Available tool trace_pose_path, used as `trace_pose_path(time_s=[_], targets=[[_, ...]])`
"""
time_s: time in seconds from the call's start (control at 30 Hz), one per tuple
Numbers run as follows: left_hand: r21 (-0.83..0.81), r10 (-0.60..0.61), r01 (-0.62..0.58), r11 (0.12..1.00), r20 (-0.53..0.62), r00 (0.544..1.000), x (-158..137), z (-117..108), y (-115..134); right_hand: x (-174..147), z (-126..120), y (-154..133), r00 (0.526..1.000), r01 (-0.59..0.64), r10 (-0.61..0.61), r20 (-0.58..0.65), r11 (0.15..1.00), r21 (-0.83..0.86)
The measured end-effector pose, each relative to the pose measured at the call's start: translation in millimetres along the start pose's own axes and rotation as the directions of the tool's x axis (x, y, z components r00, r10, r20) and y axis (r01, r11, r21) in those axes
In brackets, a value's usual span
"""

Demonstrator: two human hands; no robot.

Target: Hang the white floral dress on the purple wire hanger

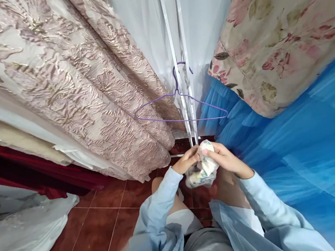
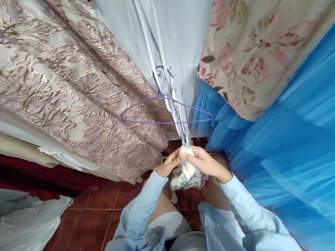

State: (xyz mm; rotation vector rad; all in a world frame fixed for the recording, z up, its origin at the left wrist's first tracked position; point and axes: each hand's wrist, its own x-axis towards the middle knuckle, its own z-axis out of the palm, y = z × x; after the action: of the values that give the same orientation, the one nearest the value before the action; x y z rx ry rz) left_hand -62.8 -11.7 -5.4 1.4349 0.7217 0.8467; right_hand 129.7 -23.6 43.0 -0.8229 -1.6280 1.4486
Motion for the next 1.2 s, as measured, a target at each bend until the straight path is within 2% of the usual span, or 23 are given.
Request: trace_pose_path(time_s=[0.07,0.13,0.23,0.3,0.37,0.43,0.47,0.53,0.6,0.67,0.77,0.83,0.9,1.03,1.13,1.2], targets=[[-0.045,-0.111,0.113,0.993,0.033,0.993,-5,-2,-8,-6,-25,-30,0.999,0.017,-0.014,0.034,0.996,-0.088],[0.033,-0.165,0.165,0.986,-0.011,0.986,-12,-9,-14,-8,-53,-54,0.997,0.063,-0.072,-0.026,0.964,-0.257],[0.242,-0.098,0.139,0.960,-0.176,0.980,-24,-22,-11,3,-93,-70,0.949,0.118,-0.249,-0.193,0.849,-0.516],[0.371,-0.002,0.099,0.923,-0.254,0.967,-30,-25,2,24,-116,-66,0.890,0.144,-0.366,-0.272,0.790,-0.595],[0.469,0.087,0.055,0.881,-0.275,0.958,-34,-20,18,55,-134,-53,0.838,0.176,-0.433,-0.332,0.790,-0.588],[0.551,0.167,0.010,0.834,-0.271,0.948,-35,-12,34,90,-146,-34,0.831,0.196,-0.413,-0.373,0.844,-0.498],[0.588,0.206,-0.012,0.809,-0.264,0.942,-35,-7,40,106,-149,-24,0.853,0.191,-0.362,-0.376,0.887,-0.419],[0.641,0.274,-0.044,0.766,-0.263,0.925,-33,-3,47,133,-149,-5,0.923,0.116,-0.188,-0.337,0.968,-0.222],[0.654,0.307,-0.042,0.755,-0.297,0.904,-33,-5,47,147,-143,9,0.975,-0.026,0.020,-0.223,0.999,-0.024],[0.619,0.267,0.012,0.785,-0.355,0.896,-37,-14,44,148,-137,18,0.979,-0.161,0.173,-0.104,0.980,0.114],[0.481,0.074,0.133,0.866,-0.387,0.919,-48,-33,41,134,-131,19,0.962,-0.270,0.272,0.020,0.941,0.205],[0.389,-0.024,0.182,0.903,-0.378,0.926,-55,-46,43,122,-129,14,0.953,-0.300,0.282,0.113,0.933,0.198],[0.326,-0.057,0.192,0.926,-0.381,0.923,-59,-54,46,113,-127,6,0.954,-0.287,0.265,0.142,0.943,0.168],[0.168,-0.095,0.164,0.972,-0.359,0.929,-56,-51,53,117,-119,-7,0.985,-0.158,0.168,-0.048,0.974,0.164],[0.052,-0.082,0.102,0.993,-0.302,0.950,-51,-36,59,136,-111,-10,0.983,-0.015,0.045,-0.177,0.985,0.169],[0.009,-0.052,0.057,0.998,-0.261,0.964,-49,-27,65,149,-104,-9,0.978,0.050,-0.010,-0.211,0.981,0.185]])
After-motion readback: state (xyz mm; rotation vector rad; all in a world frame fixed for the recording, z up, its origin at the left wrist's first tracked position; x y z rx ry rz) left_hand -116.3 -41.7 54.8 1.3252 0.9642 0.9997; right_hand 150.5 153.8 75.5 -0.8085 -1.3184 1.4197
